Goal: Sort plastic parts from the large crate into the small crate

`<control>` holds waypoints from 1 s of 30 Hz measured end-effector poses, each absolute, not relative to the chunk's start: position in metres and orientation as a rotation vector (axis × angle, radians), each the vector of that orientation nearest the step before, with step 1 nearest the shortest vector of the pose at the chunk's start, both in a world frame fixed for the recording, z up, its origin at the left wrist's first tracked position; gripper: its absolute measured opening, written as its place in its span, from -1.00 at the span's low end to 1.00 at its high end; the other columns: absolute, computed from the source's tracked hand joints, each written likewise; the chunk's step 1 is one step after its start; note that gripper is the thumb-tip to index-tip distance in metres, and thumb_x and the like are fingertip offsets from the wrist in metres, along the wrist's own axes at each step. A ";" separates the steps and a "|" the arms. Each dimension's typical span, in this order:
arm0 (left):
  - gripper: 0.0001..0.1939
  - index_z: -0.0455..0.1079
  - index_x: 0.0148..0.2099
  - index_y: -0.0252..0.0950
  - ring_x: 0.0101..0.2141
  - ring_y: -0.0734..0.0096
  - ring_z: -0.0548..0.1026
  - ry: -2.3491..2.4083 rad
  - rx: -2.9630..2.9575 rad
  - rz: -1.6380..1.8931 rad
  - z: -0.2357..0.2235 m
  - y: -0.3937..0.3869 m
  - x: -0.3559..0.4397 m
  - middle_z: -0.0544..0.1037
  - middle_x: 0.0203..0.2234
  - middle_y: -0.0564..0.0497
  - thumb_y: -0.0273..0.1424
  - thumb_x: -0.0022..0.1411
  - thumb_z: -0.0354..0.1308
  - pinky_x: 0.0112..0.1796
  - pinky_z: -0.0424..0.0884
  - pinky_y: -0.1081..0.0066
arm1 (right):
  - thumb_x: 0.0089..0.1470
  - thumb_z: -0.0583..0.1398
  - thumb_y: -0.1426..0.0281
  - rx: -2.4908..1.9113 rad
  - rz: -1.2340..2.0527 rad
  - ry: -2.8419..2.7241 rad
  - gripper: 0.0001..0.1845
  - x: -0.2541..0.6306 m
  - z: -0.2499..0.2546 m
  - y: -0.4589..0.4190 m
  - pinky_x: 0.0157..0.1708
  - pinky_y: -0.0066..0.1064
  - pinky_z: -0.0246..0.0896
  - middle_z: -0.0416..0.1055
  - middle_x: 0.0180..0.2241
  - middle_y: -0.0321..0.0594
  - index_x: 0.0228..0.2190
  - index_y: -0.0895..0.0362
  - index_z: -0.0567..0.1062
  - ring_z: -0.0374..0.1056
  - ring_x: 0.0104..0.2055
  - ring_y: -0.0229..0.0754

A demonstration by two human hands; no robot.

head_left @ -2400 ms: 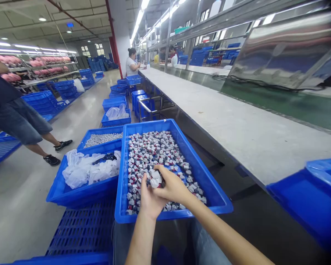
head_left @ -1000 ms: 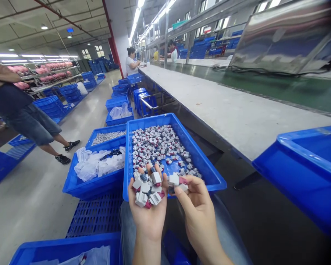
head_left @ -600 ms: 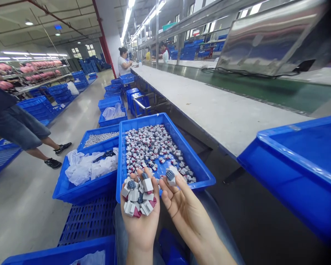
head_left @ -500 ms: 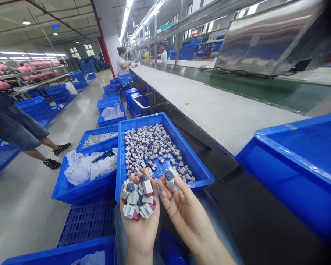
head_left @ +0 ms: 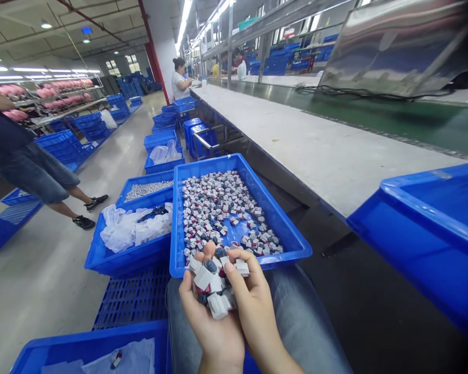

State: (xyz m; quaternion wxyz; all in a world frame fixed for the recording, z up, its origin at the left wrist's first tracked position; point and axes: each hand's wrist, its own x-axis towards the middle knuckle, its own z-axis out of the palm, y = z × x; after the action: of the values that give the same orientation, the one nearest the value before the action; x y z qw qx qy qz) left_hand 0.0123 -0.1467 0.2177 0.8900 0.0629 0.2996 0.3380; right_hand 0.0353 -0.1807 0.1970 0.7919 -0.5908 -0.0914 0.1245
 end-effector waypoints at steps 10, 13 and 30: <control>-0.67 0.47 -0.39 -0.20 -0.16 0.34 0.47 0.577 0.063 0.650 0.214 -0.146 0.011 0.56 -0.26 0.00 -0.24 0.15 -0.10 -0.17 0.39 0.37 | 0.00 0.15 0.42 -1.343 -0.119 -0.330 -0.89 0.028 0.184 -0.181 -0.08 -0.29 0.17 0.25 -0.20 -0.21 -0.38 0.06 0.28 0.19 -0.03 -0.17; -0.68 0.47 -0.38 -0.22 -0.15 0.35 0.46 0.558 0.002 0.601 0.213 -0.145 0.010 0.55 -0.23 -0.02 -0.23 0.14 -0.09 -0.15 0.37 0.37 | 0.00 0.14 0.48 -1.376 -0.263 -0.398 -0.86 0.026 0.186 -0.183 -0.14 -0.32 0.18 0.22 -0.23 -0.23 -0.38 0.05 0.26 0.19 -0.10 -0.20; -0.72 0.45 -0.23 -0.15 -0.11 0.35 0.43 0.624 0.187 0.636 0.217 -0.154 0.011 0.49 -0.13 0.07 -0.27 0.19 -0.08 -0.19 0.42 0.42 | -0.09 0.20 0.18 -0.991 0.381 0.023 -0.59 0.031 0.192 -0.180 -0.27 -0.27 0.35 0.44 -0.21 -0.20 -0.17 0.05 0.34 0.40 -0.27 -0.13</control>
State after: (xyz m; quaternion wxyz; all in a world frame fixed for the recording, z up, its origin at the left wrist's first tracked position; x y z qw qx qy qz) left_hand 0.0106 -0.1541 0.2173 0.8982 0.0903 0.3015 0.3070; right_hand 0.0306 -0.1803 0.1922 0.8623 -0.4725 0.0110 0.1818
